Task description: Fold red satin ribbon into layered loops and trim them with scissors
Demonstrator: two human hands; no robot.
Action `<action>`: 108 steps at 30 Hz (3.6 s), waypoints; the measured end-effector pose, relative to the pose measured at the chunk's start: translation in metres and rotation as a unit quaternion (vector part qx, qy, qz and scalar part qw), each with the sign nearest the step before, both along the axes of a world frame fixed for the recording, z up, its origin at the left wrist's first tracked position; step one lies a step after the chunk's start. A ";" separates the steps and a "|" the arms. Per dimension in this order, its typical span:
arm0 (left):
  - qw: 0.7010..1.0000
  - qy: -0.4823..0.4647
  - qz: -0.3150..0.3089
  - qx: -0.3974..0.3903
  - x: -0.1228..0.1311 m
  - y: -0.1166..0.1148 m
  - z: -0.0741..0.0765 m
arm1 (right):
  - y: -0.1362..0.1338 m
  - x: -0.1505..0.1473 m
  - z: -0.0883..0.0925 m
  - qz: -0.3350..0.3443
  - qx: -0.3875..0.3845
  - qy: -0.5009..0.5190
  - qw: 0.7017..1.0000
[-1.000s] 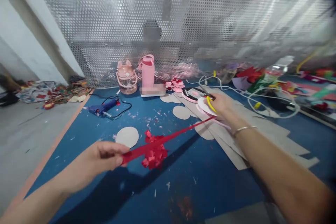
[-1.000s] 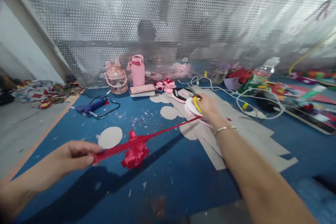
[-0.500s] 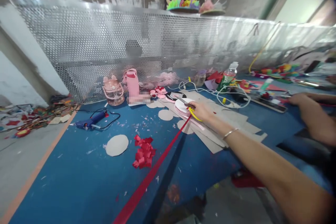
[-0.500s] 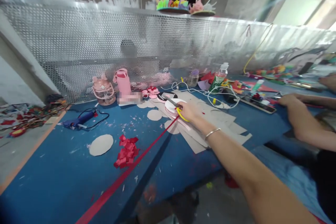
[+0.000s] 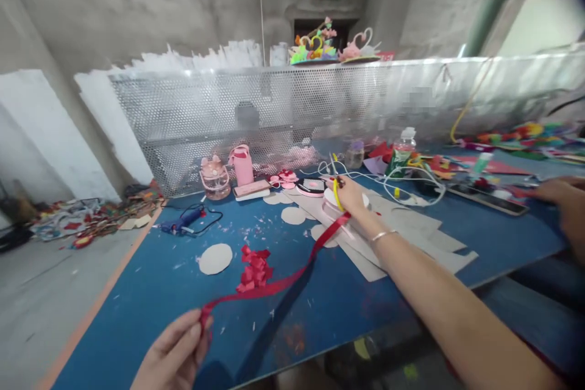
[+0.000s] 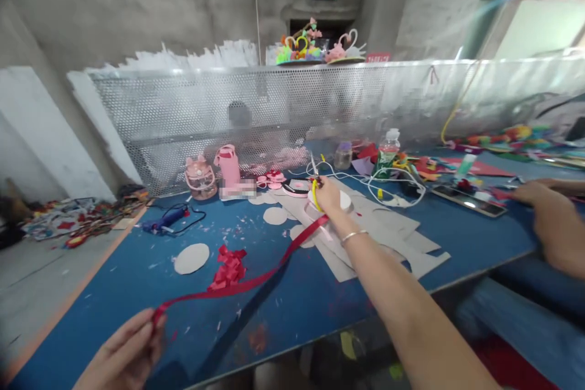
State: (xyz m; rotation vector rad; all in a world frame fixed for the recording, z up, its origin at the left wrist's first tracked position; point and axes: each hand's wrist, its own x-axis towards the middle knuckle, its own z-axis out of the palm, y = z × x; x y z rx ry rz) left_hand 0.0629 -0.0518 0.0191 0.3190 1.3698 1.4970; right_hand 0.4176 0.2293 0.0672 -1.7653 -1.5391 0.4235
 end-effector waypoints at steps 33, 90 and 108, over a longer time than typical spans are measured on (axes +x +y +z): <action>0.917 0.112 -0.323 0.205 0.025 0.146 -0.025 | -0.053 -0.181 -0.039 0.296 -0.096 0.323 0.894; 0.889 0.024 -0.438 0.131 0.021 0.149 -0.025 | -0.075 -0.075 -0.015 0.566 -0.250 -0.141 0.773; 0.880 0.030 -0.456 0.130 0.021 0.148 -0.024 | -0.062 -0.055 -0.007 0.576 -0.209 -0.126 0.780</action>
